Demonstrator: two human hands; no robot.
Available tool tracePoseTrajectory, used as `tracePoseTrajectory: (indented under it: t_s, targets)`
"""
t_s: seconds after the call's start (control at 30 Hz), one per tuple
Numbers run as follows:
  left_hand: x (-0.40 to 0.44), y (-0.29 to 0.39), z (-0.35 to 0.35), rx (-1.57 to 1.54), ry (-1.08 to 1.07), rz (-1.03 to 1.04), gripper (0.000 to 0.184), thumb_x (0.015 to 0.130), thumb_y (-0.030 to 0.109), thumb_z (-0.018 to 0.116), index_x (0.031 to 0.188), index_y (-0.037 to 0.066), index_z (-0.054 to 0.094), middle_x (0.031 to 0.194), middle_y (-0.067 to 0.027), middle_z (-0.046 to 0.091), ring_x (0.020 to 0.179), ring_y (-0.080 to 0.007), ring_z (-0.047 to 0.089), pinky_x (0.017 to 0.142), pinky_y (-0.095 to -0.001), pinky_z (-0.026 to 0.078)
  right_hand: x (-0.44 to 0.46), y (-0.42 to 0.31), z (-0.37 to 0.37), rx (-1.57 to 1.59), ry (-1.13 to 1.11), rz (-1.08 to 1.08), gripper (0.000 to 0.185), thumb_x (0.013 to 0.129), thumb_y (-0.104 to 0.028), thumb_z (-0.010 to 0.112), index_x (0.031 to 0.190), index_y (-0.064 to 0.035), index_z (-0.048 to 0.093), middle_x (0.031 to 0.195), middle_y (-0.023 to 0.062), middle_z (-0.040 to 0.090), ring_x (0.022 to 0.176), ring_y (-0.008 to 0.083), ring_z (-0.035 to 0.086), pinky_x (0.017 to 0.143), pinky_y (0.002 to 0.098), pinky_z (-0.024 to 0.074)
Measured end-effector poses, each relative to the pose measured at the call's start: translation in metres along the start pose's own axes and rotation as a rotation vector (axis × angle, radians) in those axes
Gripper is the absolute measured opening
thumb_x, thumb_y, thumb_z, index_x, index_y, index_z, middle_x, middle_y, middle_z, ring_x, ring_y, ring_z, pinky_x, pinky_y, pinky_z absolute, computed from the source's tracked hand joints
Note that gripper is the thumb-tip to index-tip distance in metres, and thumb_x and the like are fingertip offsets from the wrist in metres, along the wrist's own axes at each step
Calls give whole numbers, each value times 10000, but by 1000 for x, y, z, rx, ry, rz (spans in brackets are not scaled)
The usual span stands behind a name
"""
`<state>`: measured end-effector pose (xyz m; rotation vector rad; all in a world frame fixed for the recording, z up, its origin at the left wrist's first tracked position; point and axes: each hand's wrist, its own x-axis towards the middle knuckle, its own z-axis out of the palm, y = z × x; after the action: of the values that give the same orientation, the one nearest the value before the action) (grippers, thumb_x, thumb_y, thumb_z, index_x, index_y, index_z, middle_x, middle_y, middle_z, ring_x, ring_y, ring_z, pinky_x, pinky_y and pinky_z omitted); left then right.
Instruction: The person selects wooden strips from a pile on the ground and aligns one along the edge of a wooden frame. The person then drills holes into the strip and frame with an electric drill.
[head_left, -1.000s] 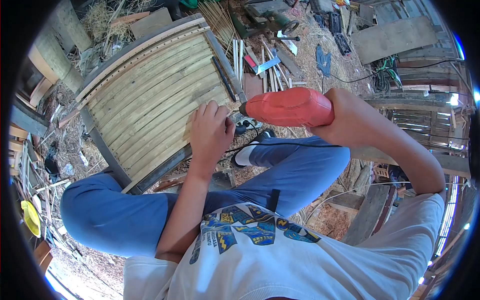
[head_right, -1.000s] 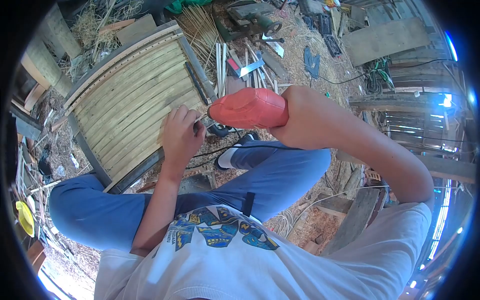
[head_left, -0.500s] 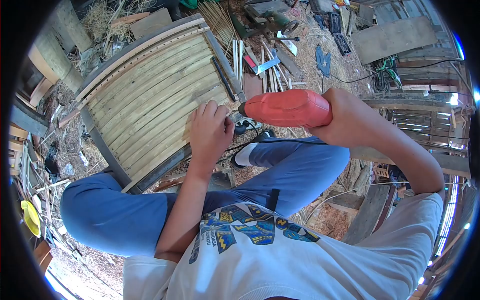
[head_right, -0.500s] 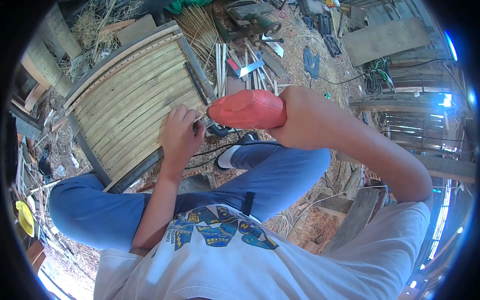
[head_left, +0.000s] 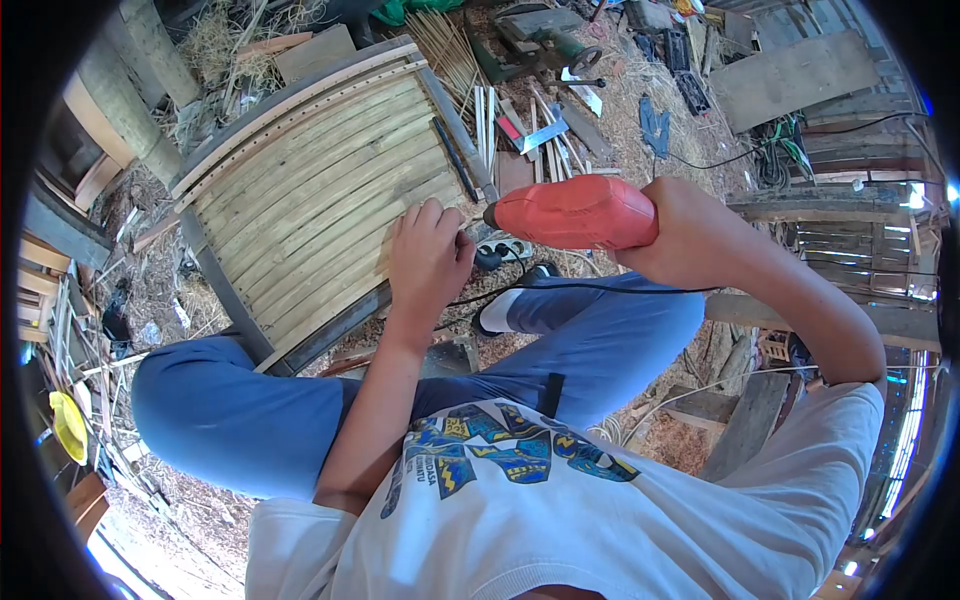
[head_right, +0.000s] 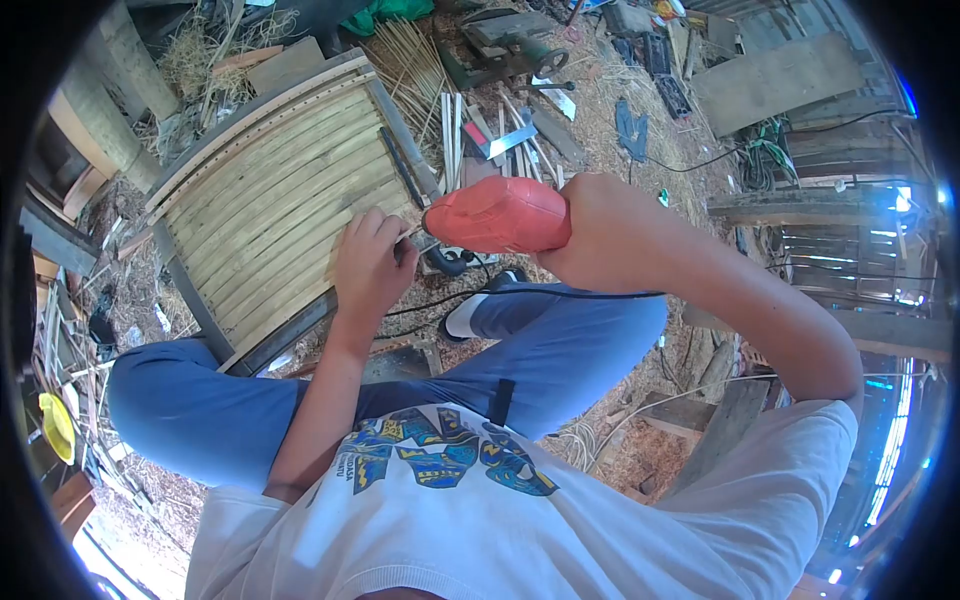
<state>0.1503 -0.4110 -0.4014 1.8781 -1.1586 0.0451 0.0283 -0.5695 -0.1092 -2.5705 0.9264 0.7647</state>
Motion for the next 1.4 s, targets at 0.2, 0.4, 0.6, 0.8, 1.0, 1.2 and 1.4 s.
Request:
tracePoseTrajectory:
  t_s: [0.2, 0.4, 0.6, 0.8, 1.0, 1.2, 1.4]
  targets:
    - [0, -1, -1, -25, -11, -13, 230, 759, 52, 776, 924, 72, 615, 956, -123, 562, 952, -358, 597, 843, -502, 490, -8, -5, -4, 78, -17, -41, 302, 851, -234, 849, 970, 28, 756, 717, 183, 696, 653, 326, 675, 709, 455, 540]
    - [0, -1, -2, -1, -26, -9, 243, 768, 49, 779, 971, 65, 647, 975, -121, 571, 964, -355, 597, 851, -496, 497, -31, 3, -18, 119, 23, 12, 256, 863, -179, 848, 976, 28, 750, 693, 90, 687, 614, 178, 651, 634, 388, 519]
    - [0, 4, -10, -17, -89, 0, 335, 799, 45, 776, 1128, 106, 753, 1018, -89, 598, 998, -321, 606, 891, -475, 501, -44, 21, -11, 287, 116, 78, 266, 871, -203, 859, 978, 17, 752, 673, 46, 671, 574, 131, 619, 572, 346, 496]
    - [-2, 4, -14, -21, -113, 54, 331, 797, 30, 768, 1110, 136, 794, 1077, -65, 637, 1031, -290, 622, 920, -464, 499, -43, 38, 5, 425, 97, 214, 273, 895, -236, 848, 968, 8, 751, 643, 28, 631, 544, 126, 584, 550, 348, 475]
    - [4, 13, -18, 56, -36, 29, 331, 795, 34, 747, 1097, 154, 813, 1139, -46, 654, 1013, -280, 636, 898, -435, 513, -47, 42, 10, 433, 84, 227, 251, 906, -225, 836, 948, 4, 745, 639, 15, 626, 535, 112, 589, 531, 333, 472]
    - [-1, 3, -13, 91, -141, 17, 475, 792, 82, 776, 1247, 218, 790, 1191, -60, 619, 1099, -298, 591, 968, -454, 489, -52, 44, 15, 480, 108, 216, 254, 905, -227, 846, 966, -5, 738, 647, 12, 632, 530, 104, 586, 510, 317, 461]
    - [0, 13, -20, 221, -183, 83, 482, 807, 104, 792, 1249, 295, 793, 1237, -52, 596, 1146, -290, 573, 968, -444, 482, -55, 55, 18, 504, 135, 204, 263, 914, -214, 857, 1025, -22, 716, 652, 0, 623, 537, 74, 574, 479, 283, 432]
